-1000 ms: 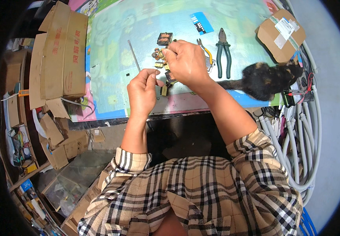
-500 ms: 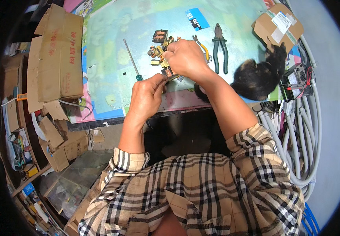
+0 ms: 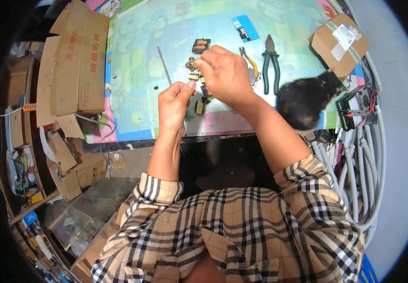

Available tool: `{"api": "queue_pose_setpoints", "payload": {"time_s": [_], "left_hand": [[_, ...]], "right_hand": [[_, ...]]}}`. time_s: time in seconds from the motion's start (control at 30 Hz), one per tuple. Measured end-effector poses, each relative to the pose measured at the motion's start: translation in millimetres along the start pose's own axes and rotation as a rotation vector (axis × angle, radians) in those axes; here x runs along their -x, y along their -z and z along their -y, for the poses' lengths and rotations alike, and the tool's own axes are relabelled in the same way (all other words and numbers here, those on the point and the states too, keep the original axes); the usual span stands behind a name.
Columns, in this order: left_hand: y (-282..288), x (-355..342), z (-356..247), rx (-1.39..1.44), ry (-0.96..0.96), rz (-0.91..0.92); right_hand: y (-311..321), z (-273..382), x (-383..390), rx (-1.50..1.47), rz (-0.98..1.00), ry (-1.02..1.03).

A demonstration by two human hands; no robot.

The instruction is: The person uses pliers and a screwdriver to strip wires and manipulate small electronic components on a cluttered workbench. A cat walks across the table and is briefly touched by the person before continuing its movement.

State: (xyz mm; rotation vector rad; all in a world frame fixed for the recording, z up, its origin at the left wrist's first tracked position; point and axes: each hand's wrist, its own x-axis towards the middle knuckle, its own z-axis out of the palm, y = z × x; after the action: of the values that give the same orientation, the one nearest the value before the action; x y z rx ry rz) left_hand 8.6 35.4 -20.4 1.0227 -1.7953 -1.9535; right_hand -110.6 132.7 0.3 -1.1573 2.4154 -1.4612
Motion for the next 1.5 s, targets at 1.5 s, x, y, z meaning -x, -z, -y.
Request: {"api": "queue_pose_setpoints", "payload": {"time_s": [1.5], "left_hand": [[-1.6, 18.6, -7.0, -0.609, -0.321, 0.161]], "right_hand": [[-1.6, -6.1, -2.6, -0.154, 0.222, -0.289]]}}
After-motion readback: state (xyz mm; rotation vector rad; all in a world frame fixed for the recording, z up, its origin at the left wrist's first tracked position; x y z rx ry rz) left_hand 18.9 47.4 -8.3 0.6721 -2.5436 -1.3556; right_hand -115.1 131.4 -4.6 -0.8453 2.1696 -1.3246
